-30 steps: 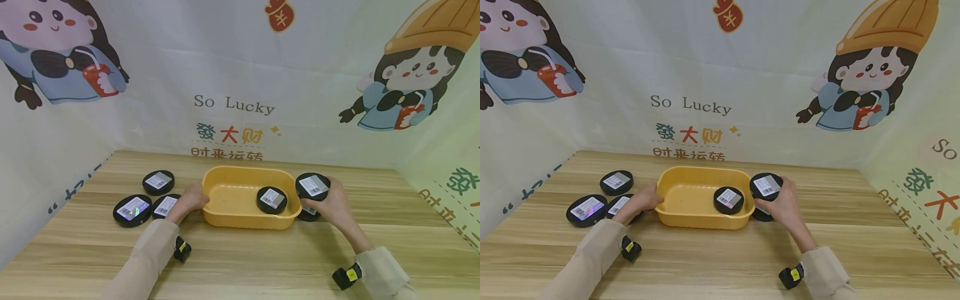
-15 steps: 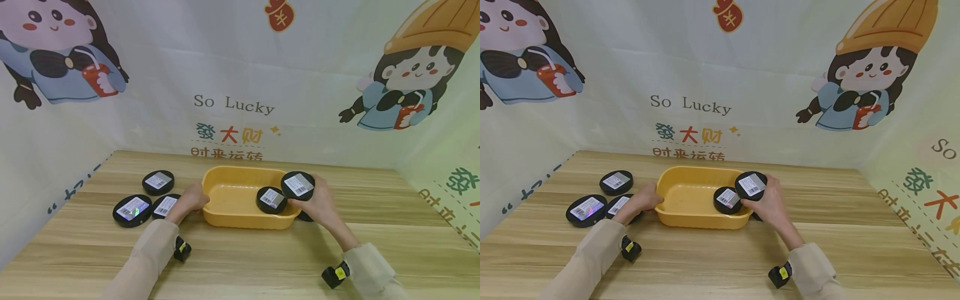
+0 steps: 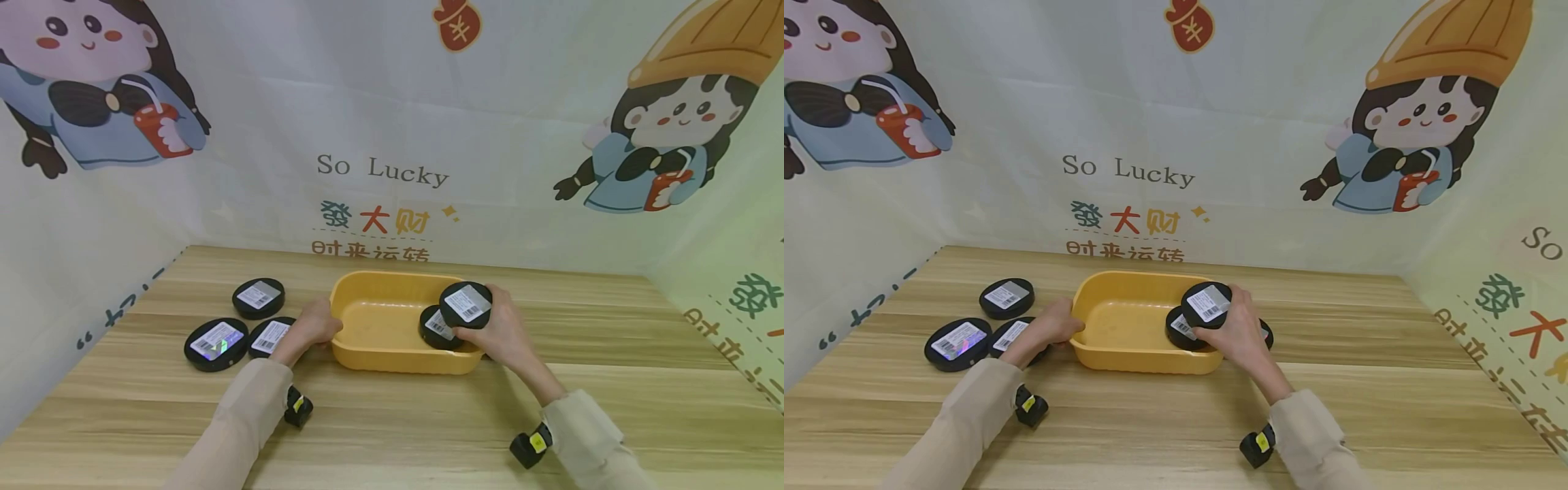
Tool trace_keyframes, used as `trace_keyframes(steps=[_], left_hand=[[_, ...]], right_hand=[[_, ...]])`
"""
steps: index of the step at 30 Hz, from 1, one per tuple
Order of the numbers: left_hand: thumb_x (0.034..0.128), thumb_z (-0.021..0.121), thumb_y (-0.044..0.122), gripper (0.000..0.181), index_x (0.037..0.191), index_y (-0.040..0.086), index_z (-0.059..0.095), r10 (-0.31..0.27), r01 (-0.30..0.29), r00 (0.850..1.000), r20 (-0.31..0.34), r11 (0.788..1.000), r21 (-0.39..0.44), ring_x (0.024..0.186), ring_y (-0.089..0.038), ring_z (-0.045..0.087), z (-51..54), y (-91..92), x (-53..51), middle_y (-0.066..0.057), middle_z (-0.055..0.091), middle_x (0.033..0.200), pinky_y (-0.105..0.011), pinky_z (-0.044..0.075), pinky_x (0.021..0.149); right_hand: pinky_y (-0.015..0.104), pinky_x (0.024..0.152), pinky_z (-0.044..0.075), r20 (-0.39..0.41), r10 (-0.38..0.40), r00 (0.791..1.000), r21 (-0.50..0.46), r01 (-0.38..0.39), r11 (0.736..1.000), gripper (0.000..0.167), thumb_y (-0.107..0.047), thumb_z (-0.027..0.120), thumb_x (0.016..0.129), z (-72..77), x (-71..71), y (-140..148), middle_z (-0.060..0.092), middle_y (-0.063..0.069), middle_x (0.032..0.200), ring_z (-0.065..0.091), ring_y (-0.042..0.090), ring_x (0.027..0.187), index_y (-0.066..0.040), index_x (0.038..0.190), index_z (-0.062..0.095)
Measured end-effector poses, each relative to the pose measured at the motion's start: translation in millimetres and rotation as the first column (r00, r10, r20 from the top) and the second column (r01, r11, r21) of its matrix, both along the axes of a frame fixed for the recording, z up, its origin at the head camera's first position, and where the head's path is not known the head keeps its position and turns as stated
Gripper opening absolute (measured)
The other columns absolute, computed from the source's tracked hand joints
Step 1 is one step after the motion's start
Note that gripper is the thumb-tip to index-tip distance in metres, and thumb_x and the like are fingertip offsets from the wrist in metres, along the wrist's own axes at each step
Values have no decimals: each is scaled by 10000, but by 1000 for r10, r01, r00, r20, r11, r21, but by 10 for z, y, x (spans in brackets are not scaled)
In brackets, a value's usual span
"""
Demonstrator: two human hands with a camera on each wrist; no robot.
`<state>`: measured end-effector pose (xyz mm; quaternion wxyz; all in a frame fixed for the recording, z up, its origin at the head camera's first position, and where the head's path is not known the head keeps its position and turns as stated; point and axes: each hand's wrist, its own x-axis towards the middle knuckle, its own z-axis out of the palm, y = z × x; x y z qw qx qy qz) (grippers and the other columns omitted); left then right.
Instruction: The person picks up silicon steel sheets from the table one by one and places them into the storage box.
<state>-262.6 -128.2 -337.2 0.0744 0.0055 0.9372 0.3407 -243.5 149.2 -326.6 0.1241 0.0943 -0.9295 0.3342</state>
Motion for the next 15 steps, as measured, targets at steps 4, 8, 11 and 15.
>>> trace_keyframes(steps=[4,8,11,15], left_hand=[[748,437,-29,111,650,24,445,4,-4,1000,0,1000,-2,312,-58,329,-2,-4,-2,4,367,413,-142,254,318],[742,435,-35,98,660,17,449,13,-13,1000,5,1000,4,315,-61,331,-3,-2,-1,0,370,418,-143,257,318],[740,433,-40,93,666,13,450,17,-17,1000,10,1000,10,316,-63,333,-5,3,-2,-1,371,421,-144,260,318],[747,433,-40,91,672,7,453,18,-18,1000,12,1000,14,321,-66,335,-1,5,-3,-3,371,428,-143,261,318]], right_hand=[[495,865,394,4,-4,1000,19,4,1000,825,-214,762,640,-15,-12,-41,442,282,1172,458,392,1050,116,1252,319],[497,873,391,16,2,1000,35,-2,999,848,-219,767,642,-28,-29,-84,445,297,1179,453,402,1067,133,1260,306],[497,885,386,30,5,1000,45,-6,999,866,-217,764,649,-37,-45,-121,429,311,1195,448,412,1078,145,1271,283],[492,889,387,40,-6,999,66,4,998,878,-221,764,651,-44,-66,-162,424,318,1201,452,419,1075,154,1275,271]])
